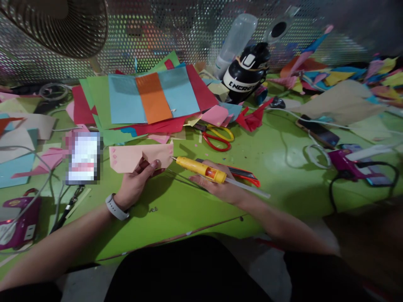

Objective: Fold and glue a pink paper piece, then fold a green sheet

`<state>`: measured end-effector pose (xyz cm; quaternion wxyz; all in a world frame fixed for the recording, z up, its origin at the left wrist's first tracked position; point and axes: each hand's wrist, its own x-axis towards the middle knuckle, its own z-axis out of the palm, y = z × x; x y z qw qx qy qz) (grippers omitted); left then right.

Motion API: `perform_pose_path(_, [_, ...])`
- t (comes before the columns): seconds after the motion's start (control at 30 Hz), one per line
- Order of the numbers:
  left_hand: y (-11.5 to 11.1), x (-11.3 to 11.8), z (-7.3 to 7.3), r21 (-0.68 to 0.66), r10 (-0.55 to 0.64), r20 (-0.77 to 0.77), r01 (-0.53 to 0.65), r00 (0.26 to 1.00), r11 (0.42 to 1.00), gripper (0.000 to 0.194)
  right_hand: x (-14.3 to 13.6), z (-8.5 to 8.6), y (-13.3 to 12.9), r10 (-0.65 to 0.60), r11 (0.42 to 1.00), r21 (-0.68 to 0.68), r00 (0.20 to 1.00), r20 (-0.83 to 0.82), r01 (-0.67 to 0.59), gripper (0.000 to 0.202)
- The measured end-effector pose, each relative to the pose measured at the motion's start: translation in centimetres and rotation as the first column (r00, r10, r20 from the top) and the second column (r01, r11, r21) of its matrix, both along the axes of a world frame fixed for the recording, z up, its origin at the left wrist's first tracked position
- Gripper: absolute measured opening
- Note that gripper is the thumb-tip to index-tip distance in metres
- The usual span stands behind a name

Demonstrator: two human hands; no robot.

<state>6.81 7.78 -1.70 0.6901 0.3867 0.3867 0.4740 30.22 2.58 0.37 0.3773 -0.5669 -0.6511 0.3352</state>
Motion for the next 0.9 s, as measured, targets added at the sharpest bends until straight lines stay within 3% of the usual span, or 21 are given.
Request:
perform_pose_path(0.33, [-0.3, 0.2, 0.3, 0.038, 0.032, -0.083, -0.029, 0.996, 0.999, 0.023, 0.3, 0.7, 0.0, 0.058, 0.998, 0.029, 0.993, 0.101, -0.061, 0.044])
perform_pose_path(0.5, [-0.3, 0.1, 0.0, 0.068, 0.032, -0.097, -0.025, 0.995, 0.997, 0.024, 1.3, 0.6, -0.2, 0.085, 0.966, 0.200, 0.931, 0.354, -0.164, 0.026])
perform_pose_path(0.57, [-0.3, 0.1, 0.0, 0.069, 0.024, -0.076, -0.019, 0.997, 0.997, 0.024, 2.4, 0.7, -0.2, 0.077, 0.943, 0.248, 0.873, 0.481, -0.220, 0.016])
perform_pose_path(0.67, [0.0, 0.1, -0.1, 0.068, 0.032, -0.047, -0.029, 0.998, 0.997, 0.027, 5.0, 1.0, 0.3, 0.115, 0.931, 0.206, 0.777, 0.619, -0.302, 0.014])
perform_pose_path(0.9, [0.4, 0.3, 0.0, 0.032, 0.040, -0.038, -0.039, 0.998, 0.999, 0.027, 12.8, 0.8, 4.1, 0.077, 0.958, 0.138, 0.687, 0.722, -0.253, 0.022])
